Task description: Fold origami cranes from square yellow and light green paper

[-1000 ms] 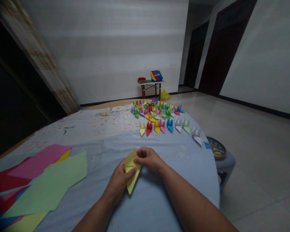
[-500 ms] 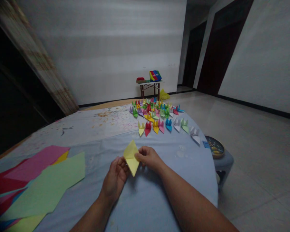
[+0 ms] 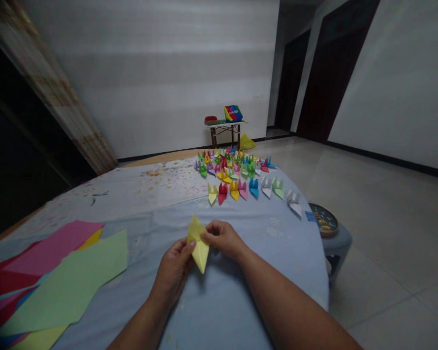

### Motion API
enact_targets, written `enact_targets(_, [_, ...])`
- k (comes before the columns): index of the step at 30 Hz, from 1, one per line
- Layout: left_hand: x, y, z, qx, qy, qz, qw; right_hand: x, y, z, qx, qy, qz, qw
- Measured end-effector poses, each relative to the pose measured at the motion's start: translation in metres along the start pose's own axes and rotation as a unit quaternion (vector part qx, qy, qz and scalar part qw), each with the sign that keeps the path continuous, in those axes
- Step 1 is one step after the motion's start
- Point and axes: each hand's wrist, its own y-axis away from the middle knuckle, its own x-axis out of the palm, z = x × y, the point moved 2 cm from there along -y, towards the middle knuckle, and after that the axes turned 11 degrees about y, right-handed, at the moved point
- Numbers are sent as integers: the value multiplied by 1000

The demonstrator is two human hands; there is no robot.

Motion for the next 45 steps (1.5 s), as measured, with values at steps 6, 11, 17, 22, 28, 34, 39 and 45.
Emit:
enact_targets(6, [-2, -1, 0, 14, -16, -4, 1000, 3, 0, 1, 2, -15, -2, 1000])
enact_targets(11, [-4, -3, 2, 20, -28, -4, 999, 4, 0, 0, -2, -35, 16, 999])
enact_targets(17, [-3, -3, -1, 43, -71, -7, 997, 4, 1, 5, 13, -40, 27, 999])
enact_targets(22, [1, 2, -6, 64, -116, 1, 991, 5, 2, 8, 23, -53, 32, 998])
enact_targets(28, [5, 4, -4, 33, -96, 9, 995, 7, 2, 4, 32, -37, 25, 999])
enact_targets(34, [2, 2, -1, 10, -69, 15, 997, 5, 2, 0, 10, 3, 16, 1000])
enact_targets(39, [7, 6, 0, -24, -73, 14, 997, 0, 2, 3, -39, -7, 30, 999])
enact_targets(45, [12, 9, -1, -32, -96, 31, 994, 3, 5, 7, -24, -67, 70, 995])
